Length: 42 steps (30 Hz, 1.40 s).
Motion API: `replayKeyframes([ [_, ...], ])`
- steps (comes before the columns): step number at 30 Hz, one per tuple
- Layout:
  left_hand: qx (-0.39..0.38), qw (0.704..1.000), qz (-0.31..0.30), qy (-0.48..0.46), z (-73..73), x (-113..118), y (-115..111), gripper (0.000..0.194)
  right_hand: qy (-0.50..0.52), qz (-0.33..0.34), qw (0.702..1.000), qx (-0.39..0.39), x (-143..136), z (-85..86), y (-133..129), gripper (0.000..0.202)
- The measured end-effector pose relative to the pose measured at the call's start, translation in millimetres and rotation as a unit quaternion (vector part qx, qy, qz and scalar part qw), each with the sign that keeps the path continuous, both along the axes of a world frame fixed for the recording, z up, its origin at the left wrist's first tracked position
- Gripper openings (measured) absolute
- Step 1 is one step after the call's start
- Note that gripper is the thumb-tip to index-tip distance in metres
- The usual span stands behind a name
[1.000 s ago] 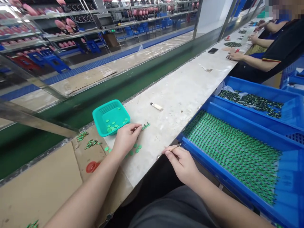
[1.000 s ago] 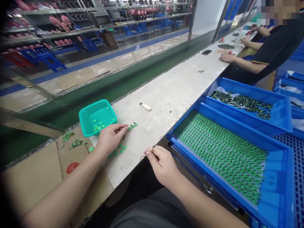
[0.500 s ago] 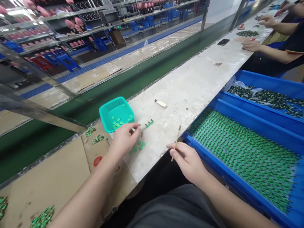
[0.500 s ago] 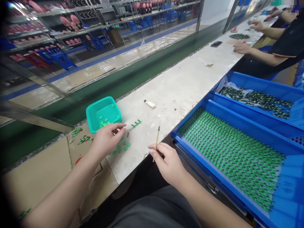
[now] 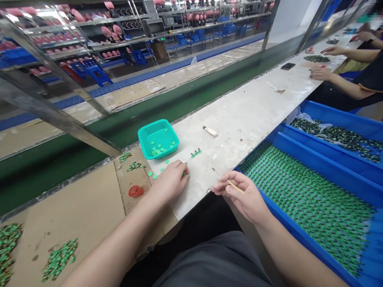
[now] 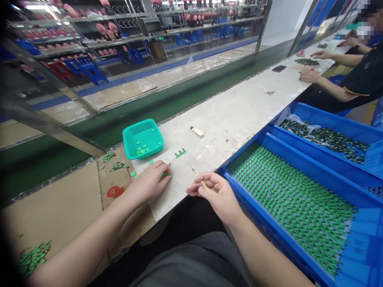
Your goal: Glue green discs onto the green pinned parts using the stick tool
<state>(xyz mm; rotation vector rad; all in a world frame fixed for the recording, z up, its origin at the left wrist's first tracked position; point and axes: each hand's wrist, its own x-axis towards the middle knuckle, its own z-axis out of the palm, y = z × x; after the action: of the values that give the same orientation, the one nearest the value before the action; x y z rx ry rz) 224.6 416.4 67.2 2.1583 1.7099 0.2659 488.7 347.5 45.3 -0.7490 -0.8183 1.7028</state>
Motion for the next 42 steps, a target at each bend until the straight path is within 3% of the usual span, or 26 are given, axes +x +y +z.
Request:
replayKeyframes([
  [4,-0.011,0.998,0.017,-0.063,5.5,-7,-20,0.013,-0.005,-0.070,0.997,0.019,-11,3.5,4,0.046],
  [7,-0.013,0.990,0.091,-0.107,7.6,-35,-65,0.034,-0.026,-0.066,0.998,0.004,-20,2.1,2,0.061],
  [11,-0.011,0.966,0.225,-0.127,-3.5,-76,-136,0.042,-0.058,-0.048,0.997,-0.008,-32,-5.7,-2,0.043],
  [13,0.011,0.954,0.275,-0.123,-14.6,-87,-159,0.040,-0.061,-0.027,0.998,-0.008,-42,-8.9,-1,0.038],
  [16,0.068,0.943,0.304,-0.119,-28.7,-95,-176,0.035,-0.045,0.009,0.998,-0.030,-63,-9.0,2,0.039],
  [20,0.128,0.930,0.322,-0.123,-32.3,-103,-190,0.037,-0.049,0.044,0.997,-0.051,-86,-4.6,1,0.048],
  [23,0.150,0.930,0.312,-0.123,-31.7,-109,-203,0.035,-0.058,0.069,0.995,-0.041,-94,-4.6,0,0.052],
  [28,0.182,0.937,0.264,-0.139,-41.2,-106,-212,0.032,-0.093,0.079,0.992,0.005,-106,-10.1,5,0.037],
  [31,0.247,0.930,0.223,-0.157,-48.1,-106,-214,0.020,-0.110,0.091,0.989,0.047,-120,-9.9,16,0.030],
  [33,0.288,0.926,0.189,-0.157,-50.5,-110,-216,0.013,-0.121,0.095,0.985,0.075,-133,-7.4,27,0.027],
  [37,0.295,0.940,0.127,-0.114,-50.9,-119,-214,0.027,-0.135,0.079,0.978,0.141,-169,-0.4,56,0.026],
  [42,0.301,0.950,0.071,-0.047,-53.1,-118,-211,0.028,-0.153,0.007,0.955,0.253,-217,-1.0,74,0.032],
])
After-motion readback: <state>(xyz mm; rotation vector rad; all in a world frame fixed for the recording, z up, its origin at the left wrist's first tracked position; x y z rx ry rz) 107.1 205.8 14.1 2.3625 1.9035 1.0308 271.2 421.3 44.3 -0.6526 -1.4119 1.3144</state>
